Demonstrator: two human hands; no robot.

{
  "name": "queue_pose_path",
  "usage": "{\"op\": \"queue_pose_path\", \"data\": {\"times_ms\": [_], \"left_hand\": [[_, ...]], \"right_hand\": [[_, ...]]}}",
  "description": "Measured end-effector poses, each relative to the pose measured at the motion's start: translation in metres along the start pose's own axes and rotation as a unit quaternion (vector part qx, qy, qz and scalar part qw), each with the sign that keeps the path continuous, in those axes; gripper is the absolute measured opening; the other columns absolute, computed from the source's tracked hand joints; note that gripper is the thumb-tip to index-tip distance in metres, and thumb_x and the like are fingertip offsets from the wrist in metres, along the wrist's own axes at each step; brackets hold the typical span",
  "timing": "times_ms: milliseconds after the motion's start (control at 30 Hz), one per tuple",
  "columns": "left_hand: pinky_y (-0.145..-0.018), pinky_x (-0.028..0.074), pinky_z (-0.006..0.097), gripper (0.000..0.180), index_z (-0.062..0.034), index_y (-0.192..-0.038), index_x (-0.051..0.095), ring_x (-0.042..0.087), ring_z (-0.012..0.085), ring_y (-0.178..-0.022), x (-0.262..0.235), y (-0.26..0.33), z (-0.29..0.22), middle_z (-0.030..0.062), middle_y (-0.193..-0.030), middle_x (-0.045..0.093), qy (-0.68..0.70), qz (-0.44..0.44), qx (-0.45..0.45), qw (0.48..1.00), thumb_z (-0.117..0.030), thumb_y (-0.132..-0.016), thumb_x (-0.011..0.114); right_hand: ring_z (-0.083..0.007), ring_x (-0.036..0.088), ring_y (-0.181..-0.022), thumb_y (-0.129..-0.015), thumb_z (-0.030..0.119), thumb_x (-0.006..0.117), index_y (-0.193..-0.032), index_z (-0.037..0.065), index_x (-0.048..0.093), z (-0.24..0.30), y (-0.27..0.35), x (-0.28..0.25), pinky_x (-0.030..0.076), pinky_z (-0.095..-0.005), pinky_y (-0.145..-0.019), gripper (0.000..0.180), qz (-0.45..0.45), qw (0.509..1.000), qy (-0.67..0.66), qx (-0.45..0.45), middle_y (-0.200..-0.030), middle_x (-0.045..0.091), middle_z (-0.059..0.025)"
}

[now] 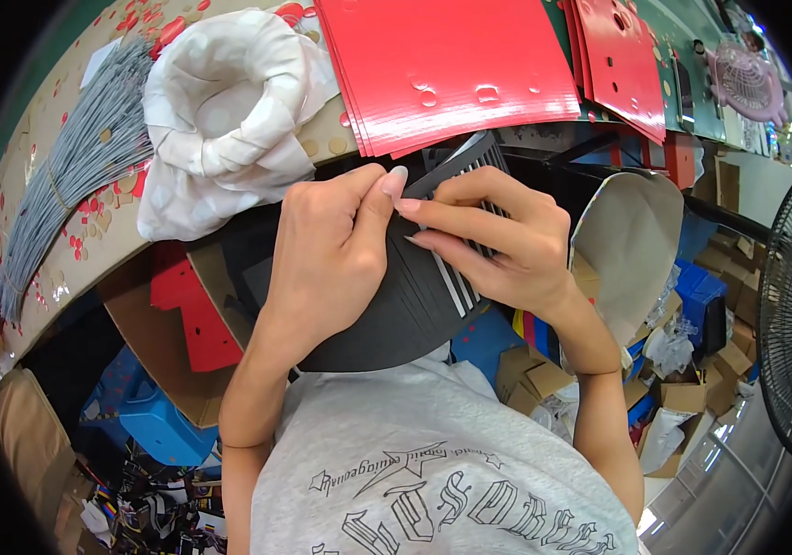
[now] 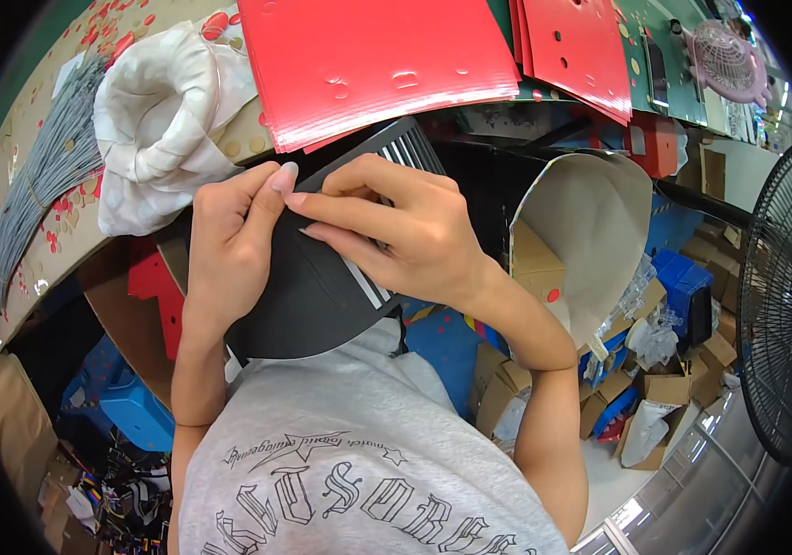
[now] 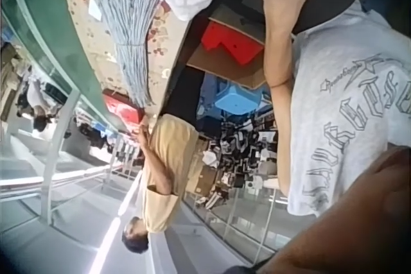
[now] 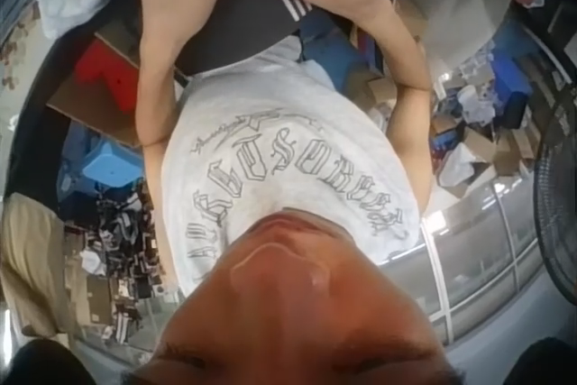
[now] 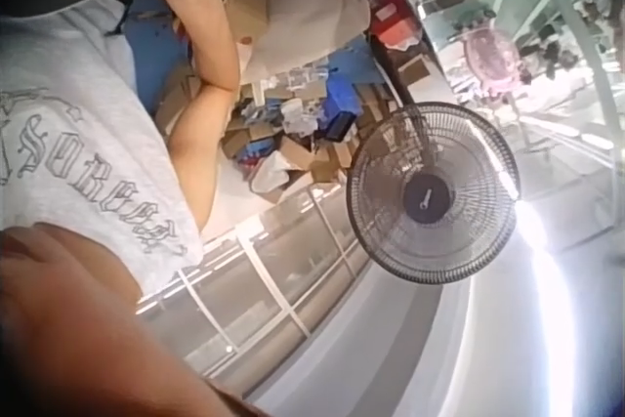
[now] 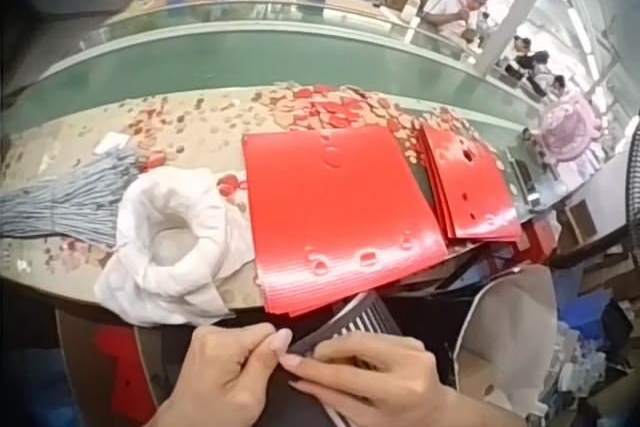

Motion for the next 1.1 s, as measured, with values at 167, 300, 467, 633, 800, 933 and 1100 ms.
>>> {"op": "queue_pose_path", "data": {"times_ms": [167, 300, 467, 633, 800, 933, 1100], "left_hand": [[-0.047, 0.032, 0.04, 0.035, 0.0056, -0.071, 0.051, 0.039, 0.0361, -0.047, -0.002, 0.0, 0.001, 0.0228, -0.056, 0.042, 0.002, 0.01, -0.02, 1.0, -0.015, -0.099, 0.055], [-0.05, 0.036, 0.045, 0.027, 0.0023, -0.076, 0.056, 0.046, 0.039, -0.048, 0.003, 0.0, 0.004, 0.0204, -0.054, 0.042, -0.079, -0.006, 0.053, 0.995, -0.013, -0.098, 0.057], [-0.073, 0.048, 0.042, 0.014, 0.004, -0.077, 0.056, 0.06, 0.0331, -0.093, 0.015, 0.005, -0.004, 0.0172, -0.111, 0.059, -0.176, -0.036, 0.182, 0.967, -0.001, -0.078, 0.069], [-0.104, 0.041, 0.048, 0.014, 0.0079, -0.08, 0.058, 0.049, 0.0411, -0.128, 0.031, -0.012, 0.0, 0.026, -0.135, 0.053, -0.281, -0.07, 0.226, 0.93, -0.003, -0.082, 0.066], [-0.109, 0.037, 0.054, 0.013, 0.0081, -0.081, 0.059, 0.048, 0.0394, -0.131, 0.036, -0.011, 0.003, 0.023, -0.137, 0.054, -0.308, -0.02, 0.241, 0.92, -0.003, -0.085, 0.063], [-0.11, 0.036, 0.055, 0.013, 0.0077, -0.08, 0.06, 0.048, 0.0386, -0.131, 0.039, -0.012, 0.008, 0.0221, -0.138, 0.053, -0.309, -0.026, 0.229, 0.923, -0.004, -0.085, 0.064], [-0.109, 0.038, 0.054, 0.014, 0.0094, -0.083, 0.061, 0.049, 0.0383, -0.13, 0.046, -0.016, 0.012, 0.0236, -0.138, 0.053, -0.329, -0.043, 0.221, 0.917, -0.004, -0.084, 0.064]], "right_hand": [[-0.016, 0.064, -0.065, -0.068, 0.001, 0.084, -0.09, 0.005, 0.077, 0.001, -0.005, -0.002, 0.051, -0.0261, -0.057, 0.024, 0.026, 0.998, -0.033, 0.036, -0.083, 0.066, -0.007], [-0.0167, 0.064, -0.065, -0.072, -0.001, 0.08, -0.084, 0.005, 0.074, -0.007, -0.019, -0.013, 0.051, -0.0275, -0.057, 0.015, 0.029, 0.996, -0.082, 0.028, -0.081, 0.066, -0.006], [-0.019, 0.067, -0.082, -0.081, 0.008, 0.075, -0.091, 0.001, 0.073, -0.06, -0.072, -0.036, 0.054, -0.0277, -0.073, 0.013, 0.01, 1.0, 0.018, -0.005, -0.095, 0.07, -0.0069], [-0.0139, 0.066, -0.097, -0.09, 0.011, 0.071, -0.093, 0.002, 0.071, -0.099, -0.09, -0.022, 0.052, -0.0255, -0.08, 0.009, 0.108, 0.984, -0.068, 0.122, -0.112, 0.068, -0.006], [-0.0136, 0.067, -0.092, -0.089, 0.013, 0.073, -0.093, 0.003, 0.073, -0.097, -0.095, -0.018, 0.052, -0.0252, -0.075, 0.011, 0.09, 0.99, -0.03, 0.102, -0.11, 0.069, -0.0047], [-0.0128, 0.066, -0.087, -0.087, 0.015, 0.074, -0.093, 0.003, 0.074, -0.099, -0.095, -0.014, 0.051, -0.0248, -0.069, 0.014, 0.113, 0.992, -0.008, 0.062, -0.109, 0.069, -0.0038], [-0.0124, 0.066, -0.085, -0.087, 0.015, 0.073, -0.092, 0.003, 0.074, -0.104, -0.093, -0.015, 0.05, -0.0244, -0.068, 0.013, 0.129, 0.99, -0.009, 0.055, -0.109, 0.069, -0.0035]]}}
Point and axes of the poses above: each hand's wrist, its own y-axis away from the middle knuckle, its own x-axis out of the palm, z = x × y, the point moved 1 cm from there along -y, towards the middle knuckle
